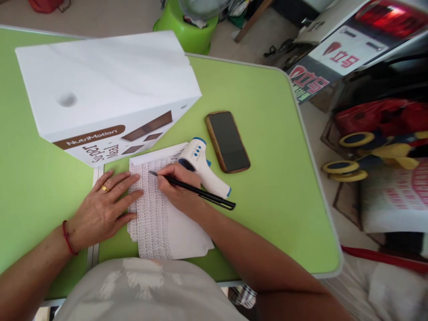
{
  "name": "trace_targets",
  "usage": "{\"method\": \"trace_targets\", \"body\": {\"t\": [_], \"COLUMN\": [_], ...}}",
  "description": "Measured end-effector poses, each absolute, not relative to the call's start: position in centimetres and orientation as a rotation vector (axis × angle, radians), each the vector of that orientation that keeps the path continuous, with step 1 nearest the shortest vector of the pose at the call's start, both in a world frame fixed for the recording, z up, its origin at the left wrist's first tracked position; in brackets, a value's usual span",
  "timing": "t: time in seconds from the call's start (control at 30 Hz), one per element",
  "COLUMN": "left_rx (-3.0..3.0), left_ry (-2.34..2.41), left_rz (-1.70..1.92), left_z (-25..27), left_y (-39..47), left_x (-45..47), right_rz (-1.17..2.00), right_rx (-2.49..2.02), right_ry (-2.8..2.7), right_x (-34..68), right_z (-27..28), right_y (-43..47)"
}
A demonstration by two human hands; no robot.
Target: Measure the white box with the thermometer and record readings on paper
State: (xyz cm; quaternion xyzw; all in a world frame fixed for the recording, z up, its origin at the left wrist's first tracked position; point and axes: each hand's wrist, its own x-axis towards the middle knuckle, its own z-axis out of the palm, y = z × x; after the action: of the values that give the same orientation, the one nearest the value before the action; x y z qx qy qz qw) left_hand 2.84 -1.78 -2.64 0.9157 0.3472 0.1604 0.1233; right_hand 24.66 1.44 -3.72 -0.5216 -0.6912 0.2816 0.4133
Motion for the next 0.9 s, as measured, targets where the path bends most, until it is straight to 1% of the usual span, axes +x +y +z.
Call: {"method": "trace_targets", "body": {"t": [0.9], "left_rx": [2.67], "left_ry": [1.013], "left_rz": [0.466], "left_z": [-2.61], "left_y": [-1.76], "left_x": [2.85], "right_rz": [0.699], "right_rx": [-1.368], "right_ry": [-1.735], "right_x": [24.78], "right_z": [-3.77], "right_y": [1.42]}}
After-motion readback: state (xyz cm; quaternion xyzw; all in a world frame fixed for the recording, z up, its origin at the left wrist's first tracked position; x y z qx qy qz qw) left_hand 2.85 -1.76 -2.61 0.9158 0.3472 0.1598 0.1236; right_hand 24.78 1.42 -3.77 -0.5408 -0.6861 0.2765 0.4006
